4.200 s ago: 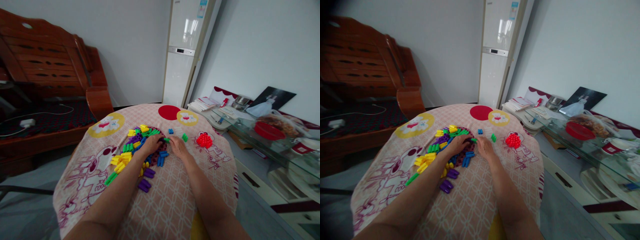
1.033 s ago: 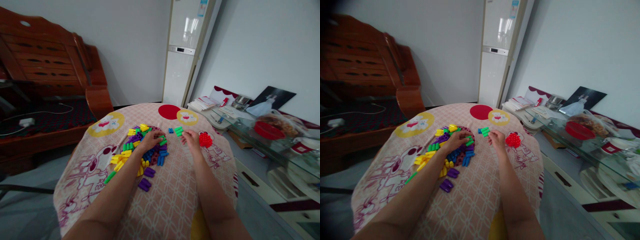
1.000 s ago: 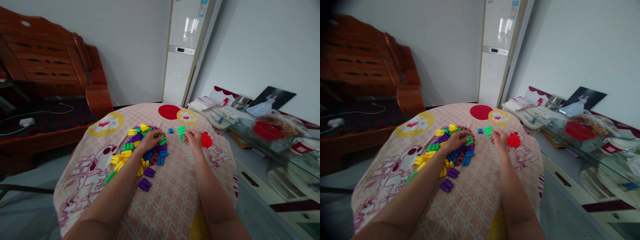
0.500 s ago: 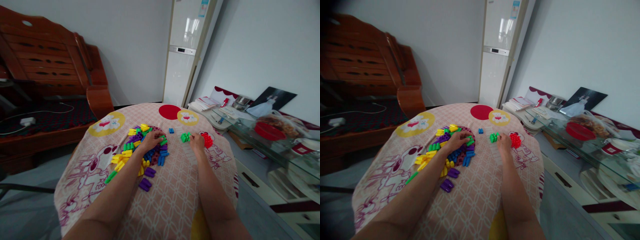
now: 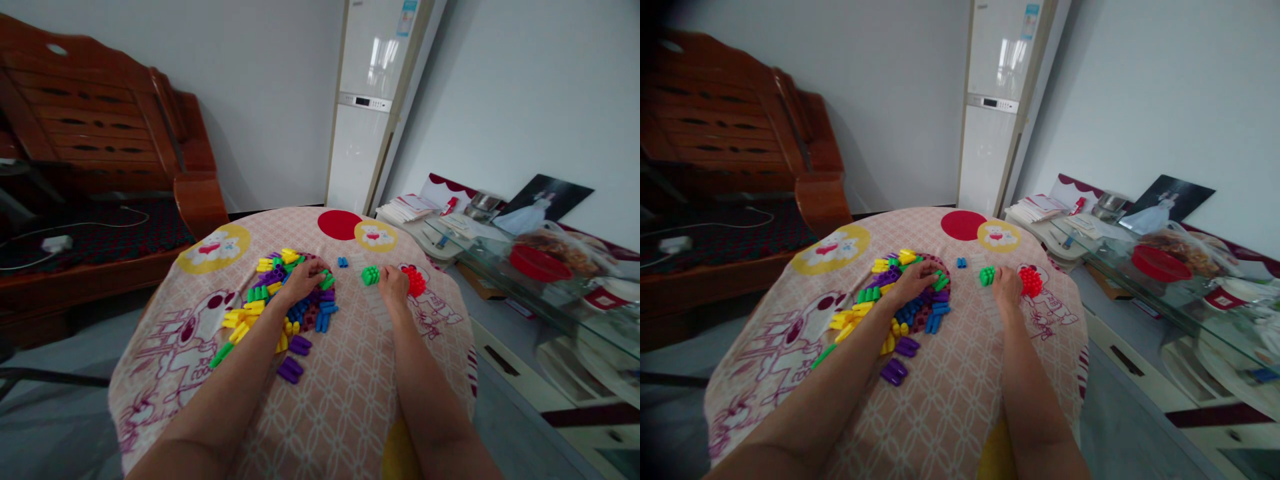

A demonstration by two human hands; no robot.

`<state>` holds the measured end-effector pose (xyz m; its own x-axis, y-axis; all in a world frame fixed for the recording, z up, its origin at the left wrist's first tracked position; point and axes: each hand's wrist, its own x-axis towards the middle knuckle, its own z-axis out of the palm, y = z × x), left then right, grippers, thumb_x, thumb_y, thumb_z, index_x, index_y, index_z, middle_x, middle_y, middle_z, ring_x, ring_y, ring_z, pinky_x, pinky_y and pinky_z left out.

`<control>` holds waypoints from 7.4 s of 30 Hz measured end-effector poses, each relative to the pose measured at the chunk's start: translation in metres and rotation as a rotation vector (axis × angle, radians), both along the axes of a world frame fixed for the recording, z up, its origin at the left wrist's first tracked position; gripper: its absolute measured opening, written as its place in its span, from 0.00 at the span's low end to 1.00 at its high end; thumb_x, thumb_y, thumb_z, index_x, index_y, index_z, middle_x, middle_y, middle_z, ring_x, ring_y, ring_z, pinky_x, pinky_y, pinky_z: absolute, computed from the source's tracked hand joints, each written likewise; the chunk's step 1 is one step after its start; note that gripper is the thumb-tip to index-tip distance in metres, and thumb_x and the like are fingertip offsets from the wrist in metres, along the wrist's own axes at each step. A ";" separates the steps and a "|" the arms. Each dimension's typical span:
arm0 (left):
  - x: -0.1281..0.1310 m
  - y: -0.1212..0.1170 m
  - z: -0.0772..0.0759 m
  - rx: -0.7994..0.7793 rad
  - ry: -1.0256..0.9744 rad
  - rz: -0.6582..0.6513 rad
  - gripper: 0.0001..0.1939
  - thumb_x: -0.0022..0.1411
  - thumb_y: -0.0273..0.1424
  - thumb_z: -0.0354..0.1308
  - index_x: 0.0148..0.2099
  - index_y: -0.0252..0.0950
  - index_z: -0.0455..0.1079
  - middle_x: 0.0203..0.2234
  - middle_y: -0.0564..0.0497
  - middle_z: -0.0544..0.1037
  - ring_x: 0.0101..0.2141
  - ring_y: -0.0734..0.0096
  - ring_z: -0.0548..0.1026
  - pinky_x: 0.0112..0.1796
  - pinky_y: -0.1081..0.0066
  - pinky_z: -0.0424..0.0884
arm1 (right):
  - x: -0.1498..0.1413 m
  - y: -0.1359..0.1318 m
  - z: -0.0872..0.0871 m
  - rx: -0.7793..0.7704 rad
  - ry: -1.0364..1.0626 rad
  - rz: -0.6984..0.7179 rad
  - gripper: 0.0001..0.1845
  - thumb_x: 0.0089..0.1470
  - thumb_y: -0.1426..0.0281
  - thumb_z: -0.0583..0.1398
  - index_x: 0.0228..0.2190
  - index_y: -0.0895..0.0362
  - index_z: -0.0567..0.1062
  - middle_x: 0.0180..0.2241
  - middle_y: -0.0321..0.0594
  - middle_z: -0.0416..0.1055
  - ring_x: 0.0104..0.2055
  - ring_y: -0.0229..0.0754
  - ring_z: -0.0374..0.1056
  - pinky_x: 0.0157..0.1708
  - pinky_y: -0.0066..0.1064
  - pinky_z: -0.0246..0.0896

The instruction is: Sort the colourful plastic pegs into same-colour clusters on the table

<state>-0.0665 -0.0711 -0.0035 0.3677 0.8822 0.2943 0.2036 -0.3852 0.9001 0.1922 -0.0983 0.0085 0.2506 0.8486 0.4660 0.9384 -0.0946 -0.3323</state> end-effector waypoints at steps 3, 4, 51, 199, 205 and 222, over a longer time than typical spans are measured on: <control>0.002 -0.001 0.000 -0.008 -0.022 -0.016 0.13 0.56 0.33 0.57 0.43 0.33 0.71 0.32 0.49 0.77 0.33 0.68 0.75 0.36 0.69 0.72 | -0.015 -0.006 0.009 0.091 0.127 0.133 0.18 0.58 0.66 0.52 0.25 0.59 0.76 0.25 0.42 0.73 0.27 0.38 0.63 0.29 0.28 0.51; 0.002 -0.001 0.001 -0.011 -0.030 -0.026 0.13 0.56 0.33 0.57 0.43 0.33 0.70 0.33 0.49 0.77 0.33 0.68 0.75 0.36 0.69 0.72 | -0.022 -0.008 0.011 0.080 0.190 0.224 0.17 0.58 0.65 0.52 0.25 0.58 0.76 0.23 0.40 0.72 0.26 0.38 0.62 0.28 0.27 0.52; -0.026 0.000 0.011 0.247 0.762 0.464 0.17 0.62 0.25 0.47 0.46 0.34 0.76 0.45 0.44 0.79 0.48 0.61 0.75 0.51 0.65 0.68 | -0.037 -0.011 0.003 -0.118 -0.085 0.150 0.15 0.62 0.61 0.54 0.36 0.56 0.78 0.32 0.44 0.78 0.33 0.41 0.71 0.30 0.28 0.50; -0.016 -0.012 0.046 0.158 0.238 0.526 0.19 0.58 0.36 0.53 0.49 0.34 0.73 0.33 0.48 0.80 0.29 0.70 0.75 0.34 0.72 0.70 | 0.007 -0.015 0.023 -0.198 0.895 0.510 0.15 0.40 0.63 0.63 0.30 0.61 0.76 0.18 0.33 0.69 0.17 0.33 0.61 0.14 0.23 0.52; -0.042 -0.003 0.045 0.111 0.264 0.662 0.19 0.56 0.36 0.53 0.46 0.34 0.76 0.30 0.49 0.81 0.28 0.69 0.75 0.32 0.73 0.70 | 0.018 -0.011 0.012 -0.208 0.581 0.465 0.12 0.39 0.68 0.60 0.28 0.59 0.78 0.18 0.33 0.69 0.20 0.35 0.62 0.20 0.25 0.53; -0.039 0.003 0.029 0.025 0.341 0.569 0.17 0.56 0.33 0.52 0.45 0.35 0.76 0.30 0.49 0.81 0.25 0.70 0.76 0.30 0.73 0.70 | 0.015 -0.011 0.009 -0.198 0.396 0.467 0.10 0.42 0.70 0.59 0.29 0.57 0.79 0.18 0.32 0.69 0.21 0.36 0.63 0.22 0.24 0.52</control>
